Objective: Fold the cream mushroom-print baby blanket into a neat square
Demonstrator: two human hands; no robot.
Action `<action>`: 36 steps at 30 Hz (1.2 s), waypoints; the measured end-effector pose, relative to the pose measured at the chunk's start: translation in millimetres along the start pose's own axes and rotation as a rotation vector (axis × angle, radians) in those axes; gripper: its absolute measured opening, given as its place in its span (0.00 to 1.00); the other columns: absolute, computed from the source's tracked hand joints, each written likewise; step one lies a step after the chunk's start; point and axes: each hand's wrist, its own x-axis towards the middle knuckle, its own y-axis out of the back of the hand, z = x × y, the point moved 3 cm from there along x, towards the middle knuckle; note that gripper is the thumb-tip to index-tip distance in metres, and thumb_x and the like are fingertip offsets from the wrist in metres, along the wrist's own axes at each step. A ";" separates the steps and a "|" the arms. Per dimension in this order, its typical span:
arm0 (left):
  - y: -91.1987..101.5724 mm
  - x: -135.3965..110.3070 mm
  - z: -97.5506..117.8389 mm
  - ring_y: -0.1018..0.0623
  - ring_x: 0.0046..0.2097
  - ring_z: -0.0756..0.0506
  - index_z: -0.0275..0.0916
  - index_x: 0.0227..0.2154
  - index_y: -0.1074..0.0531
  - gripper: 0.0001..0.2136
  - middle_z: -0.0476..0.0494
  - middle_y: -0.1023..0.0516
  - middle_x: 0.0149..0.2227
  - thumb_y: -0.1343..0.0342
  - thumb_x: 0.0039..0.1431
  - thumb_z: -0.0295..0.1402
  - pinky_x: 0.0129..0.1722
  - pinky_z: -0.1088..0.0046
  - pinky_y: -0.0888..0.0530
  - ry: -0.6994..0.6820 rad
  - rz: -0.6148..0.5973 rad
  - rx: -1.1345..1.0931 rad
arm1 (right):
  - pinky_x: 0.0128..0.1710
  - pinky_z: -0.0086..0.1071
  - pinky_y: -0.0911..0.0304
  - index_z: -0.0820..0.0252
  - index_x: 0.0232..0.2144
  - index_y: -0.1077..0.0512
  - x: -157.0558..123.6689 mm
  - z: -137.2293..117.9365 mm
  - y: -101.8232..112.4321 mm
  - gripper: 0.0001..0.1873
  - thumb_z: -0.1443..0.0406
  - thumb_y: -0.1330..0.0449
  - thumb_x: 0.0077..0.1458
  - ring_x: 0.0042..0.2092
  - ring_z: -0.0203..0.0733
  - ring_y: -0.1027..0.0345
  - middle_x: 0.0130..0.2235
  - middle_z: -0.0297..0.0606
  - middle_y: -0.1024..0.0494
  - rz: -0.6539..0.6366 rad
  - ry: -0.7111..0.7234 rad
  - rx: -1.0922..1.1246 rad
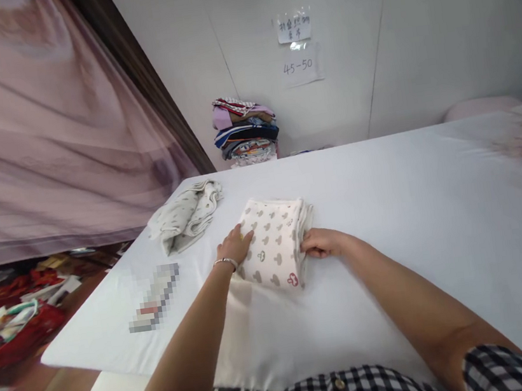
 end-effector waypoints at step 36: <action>-6.5 2.4 6.6 0.37 0.55 0.33 0.43 0.58 0.49 0.30 0.37 0.39 0.57 0.65 0.56 0.53 0.50 0.51 0.38 -0.029 0.034 -0.001 | 0.11 0.20 0.56 0.61 0.30 0.33 -31.8 19.6 -57.1 0.06 0.66 0.46 0.47 0.13 0.28 0.41 0.17 0.28 0.30 -0.042 -0.118 0.129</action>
